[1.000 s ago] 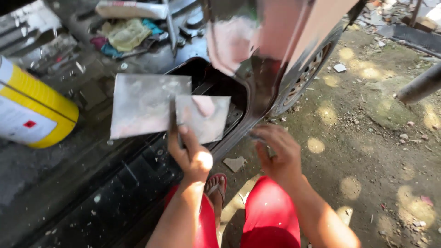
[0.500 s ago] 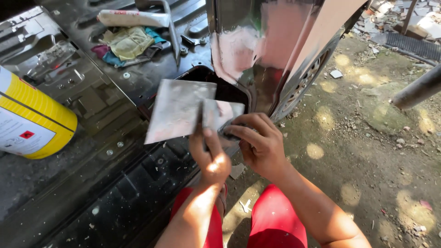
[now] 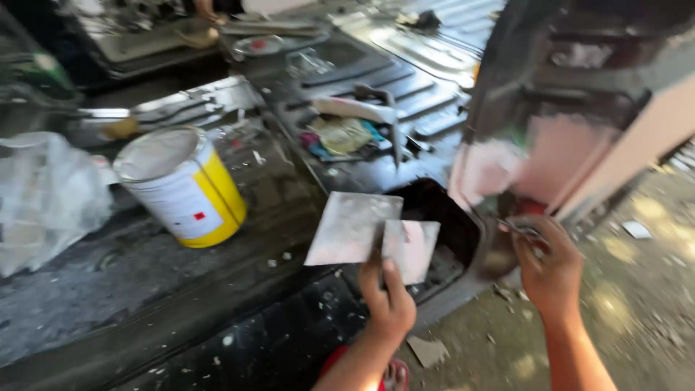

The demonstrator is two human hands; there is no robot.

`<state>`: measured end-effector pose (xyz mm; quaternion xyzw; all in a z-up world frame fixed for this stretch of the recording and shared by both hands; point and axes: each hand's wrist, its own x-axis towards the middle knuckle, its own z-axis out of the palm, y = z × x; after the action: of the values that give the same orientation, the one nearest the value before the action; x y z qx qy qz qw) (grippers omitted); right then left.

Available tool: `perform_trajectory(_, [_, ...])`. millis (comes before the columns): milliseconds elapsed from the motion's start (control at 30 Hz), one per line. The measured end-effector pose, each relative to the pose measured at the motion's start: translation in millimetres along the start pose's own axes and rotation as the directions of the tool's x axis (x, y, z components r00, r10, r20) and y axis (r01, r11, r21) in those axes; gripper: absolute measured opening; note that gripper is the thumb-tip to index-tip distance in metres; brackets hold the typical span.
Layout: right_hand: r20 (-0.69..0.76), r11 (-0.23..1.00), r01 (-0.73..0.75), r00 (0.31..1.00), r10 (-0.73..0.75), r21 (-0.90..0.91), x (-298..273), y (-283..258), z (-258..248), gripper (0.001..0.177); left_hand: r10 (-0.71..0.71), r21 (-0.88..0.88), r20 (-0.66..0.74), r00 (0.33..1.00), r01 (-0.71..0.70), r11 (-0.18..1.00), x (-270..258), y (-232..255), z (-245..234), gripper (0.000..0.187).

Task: The person scoops pink body filler from a can onto a metal spreader and applies it to a damaged area on the car door frame. They smooth the filler with the spreader and then use a sanding block to sand the applied filler on the door frame.

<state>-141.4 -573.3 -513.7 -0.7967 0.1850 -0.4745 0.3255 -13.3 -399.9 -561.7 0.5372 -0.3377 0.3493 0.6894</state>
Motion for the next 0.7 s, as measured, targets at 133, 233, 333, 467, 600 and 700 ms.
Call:
perform_trajectory(133, [-0.073, 0.992, 0.110, 0.991, -0.114, -0.061, 3, 12, 8, 0.019, -0.114, -0.107, 0.125, 0.986, 0.128, 0.986, 25, 22, -7, 0.044])
perform_trajectory(233, [-0.083, 0.984, 0.143, 0.985, -0.151, -0.102, 12, -2, 12, 0.016, -0.111, -0.170, 0.117, 0.987, 0.129, 0.977, 33, 21, -10, 0.044])
perform_trajectory(333, [-0.072, 0.968, 0.152, 0.983, -0.169, -0.197, 15, 15, 13, 0.018, -0.148, -0.141, 0.117, 0.982, 0.164, 0.976, 38, 21, -14, 0.047])
perform_trajectory(467, [-0.035, 0.962, 0.206, 0.976, -0.215, -0.181, 14, 1, 16, 0.019, -0.147, -0.110, 0.109, 0.983, 0.159, 0.981, 34, 17, -16, 0.044])
perform_trajectory(600, [-0.044, 0.933, 0.243, 0.964, -0.264, -0.265, 13, 20, 15, 0.021, -0.147, -0.150, 0.114, 0.983, 0.163, 0.975, 43, 27, -18, 0.047])
perform_trajectory(700, [-0.024, 0.924, 0.253, 0.962, -0.271, -0.288, 13, 34, 12, 0.023, -0.149, -0.162, 0.123, 0.981, 0.168, 0.972, 48, 33, -19, 0.047])
